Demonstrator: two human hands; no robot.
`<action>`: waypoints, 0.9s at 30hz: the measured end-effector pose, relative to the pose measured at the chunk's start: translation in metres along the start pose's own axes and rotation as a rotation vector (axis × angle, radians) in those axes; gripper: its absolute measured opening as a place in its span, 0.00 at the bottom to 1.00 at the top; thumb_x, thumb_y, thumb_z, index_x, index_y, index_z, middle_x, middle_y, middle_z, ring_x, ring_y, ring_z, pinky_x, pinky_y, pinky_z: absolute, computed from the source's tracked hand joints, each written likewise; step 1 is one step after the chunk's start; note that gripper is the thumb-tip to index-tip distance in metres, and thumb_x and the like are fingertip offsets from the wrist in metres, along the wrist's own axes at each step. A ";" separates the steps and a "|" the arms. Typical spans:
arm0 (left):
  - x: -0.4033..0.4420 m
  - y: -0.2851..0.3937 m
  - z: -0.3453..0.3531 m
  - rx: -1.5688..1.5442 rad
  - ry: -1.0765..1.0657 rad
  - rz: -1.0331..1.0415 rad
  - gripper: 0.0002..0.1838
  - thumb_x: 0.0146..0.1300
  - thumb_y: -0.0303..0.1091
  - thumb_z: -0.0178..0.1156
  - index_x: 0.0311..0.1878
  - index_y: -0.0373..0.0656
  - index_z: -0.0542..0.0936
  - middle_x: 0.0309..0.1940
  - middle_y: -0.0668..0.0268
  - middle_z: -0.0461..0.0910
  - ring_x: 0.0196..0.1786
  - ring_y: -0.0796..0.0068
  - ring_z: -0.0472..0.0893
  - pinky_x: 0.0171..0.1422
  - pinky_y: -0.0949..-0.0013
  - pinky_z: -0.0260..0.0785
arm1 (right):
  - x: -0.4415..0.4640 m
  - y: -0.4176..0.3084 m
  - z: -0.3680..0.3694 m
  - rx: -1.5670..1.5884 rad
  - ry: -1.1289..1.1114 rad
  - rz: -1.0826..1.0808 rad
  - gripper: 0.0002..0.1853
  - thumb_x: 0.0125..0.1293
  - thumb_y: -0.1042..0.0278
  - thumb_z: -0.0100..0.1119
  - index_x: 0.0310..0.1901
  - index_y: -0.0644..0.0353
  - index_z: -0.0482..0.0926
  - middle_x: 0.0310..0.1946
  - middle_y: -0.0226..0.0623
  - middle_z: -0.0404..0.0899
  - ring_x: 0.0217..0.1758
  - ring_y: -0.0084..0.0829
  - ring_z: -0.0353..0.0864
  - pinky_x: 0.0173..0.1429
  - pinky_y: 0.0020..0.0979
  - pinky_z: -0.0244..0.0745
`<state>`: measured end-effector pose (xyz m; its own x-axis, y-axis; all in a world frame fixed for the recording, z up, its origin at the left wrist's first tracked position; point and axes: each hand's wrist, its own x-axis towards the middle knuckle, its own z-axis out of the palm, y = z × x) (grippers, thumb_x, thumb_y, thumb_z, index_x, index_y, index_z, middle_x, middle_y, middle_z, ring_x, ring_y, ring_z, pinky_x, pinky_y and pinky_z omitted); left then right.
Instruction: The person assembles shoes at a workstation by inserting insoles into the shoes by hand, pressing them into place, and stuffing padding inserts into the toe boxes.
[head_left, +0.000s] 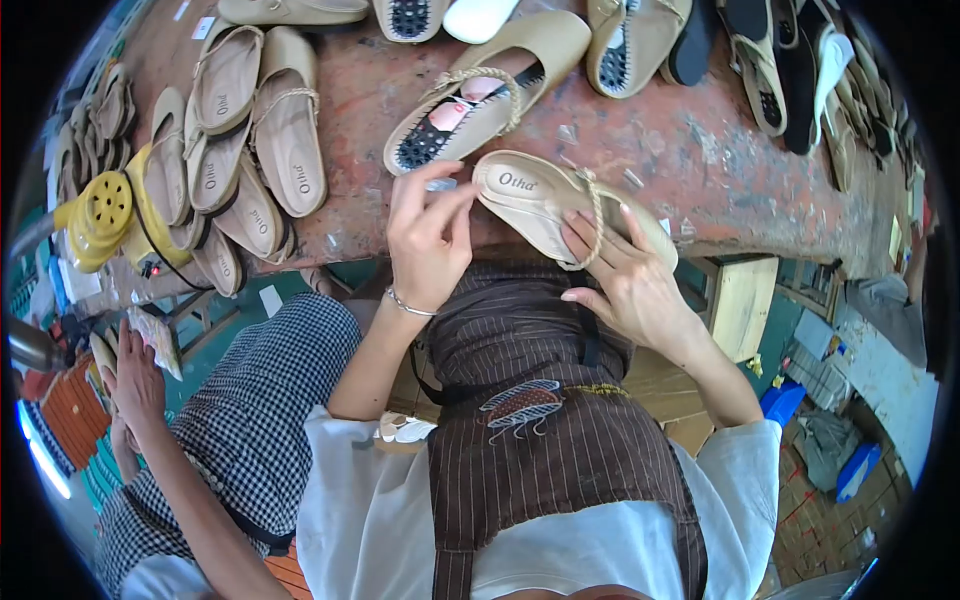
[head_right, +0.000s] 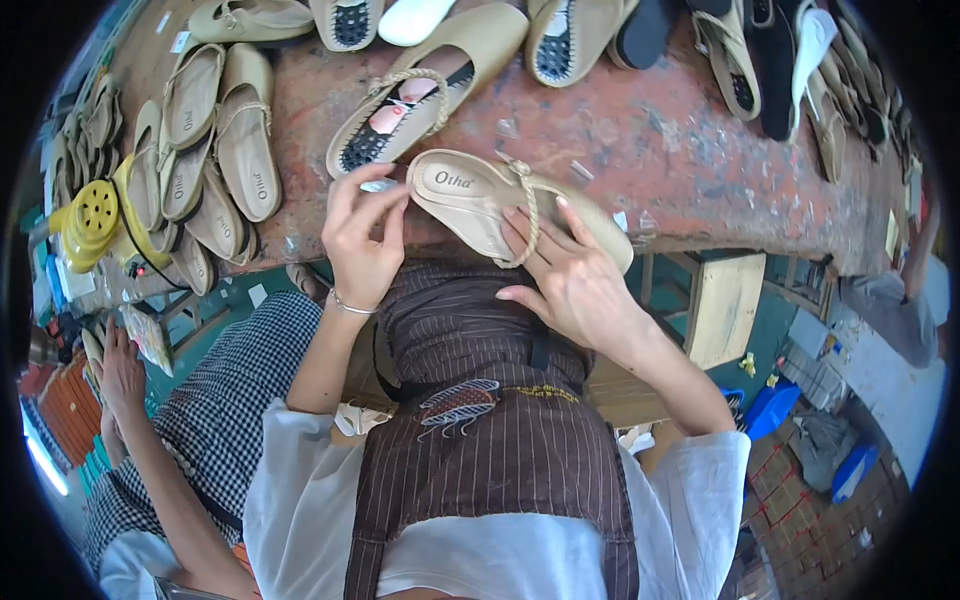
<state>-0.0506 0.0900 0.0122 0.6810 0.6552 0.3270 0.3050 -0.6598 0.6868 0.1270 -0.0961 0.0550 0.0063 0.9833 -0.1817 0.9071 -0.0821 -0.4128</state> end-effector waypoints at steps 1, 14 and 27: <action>0.001 0.004 0.002 0.008 0.005 -0.002 0.09 0.57 0.16 0.65 0.42 0.34 0.85 0.47 0.60 0.82 0.45 0.61 0.84 0.50 0.66 0.79 | 0.003 0.005 -0.005 -0.033 -0.029 -0.038 0.38 0.62 0.46 0.63 0.66 0.69 0.72 0.69 0.48 0.70 0.74 0.42 0.67 0.81 0.47 0.50; 0.007 -0.006 0.024 -0.577 -0.104 -0.630 0.14 0.75 0.29 0.55 0.55 0.32 0.82 0.35 0.57 0.86 0.25 0.77 0.83 0.28 0.73 0.77 | 0.053 0.036 -0.005 0.022 -0.263 -0.125 0.44 0.58 0.44 0.65 0.76 0.47 0.62 0.73 0.35 0.65 0.75 0.34 0.65 0.81 0.50 0.49; 0.012 -0.009 0.036 -0.402 -0.053 -0.558 0.05 0.62 0.23 0.65 0.41 0.34 0.84 0.14 0.66 0.76 0.16 0.87 0.72 0.22 0.76 0.63 | 0.053 -0.002 0.023 -0.168 0.123 -0.041 0.28 0.60 0.69 0.55 0.65 0.57 0.75 0.62 0.41 0.78 0.64 0.34 0.78 0.81 0.47 0.49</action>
<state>-0.0214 0.0904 -0.0139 0.5287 0.8315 -0.1708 0.3562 -0.0347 0.9338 0.1160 -0.0479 0.0251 0.0102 0.9986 -0.0528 0.9650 -0.0237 -0.2613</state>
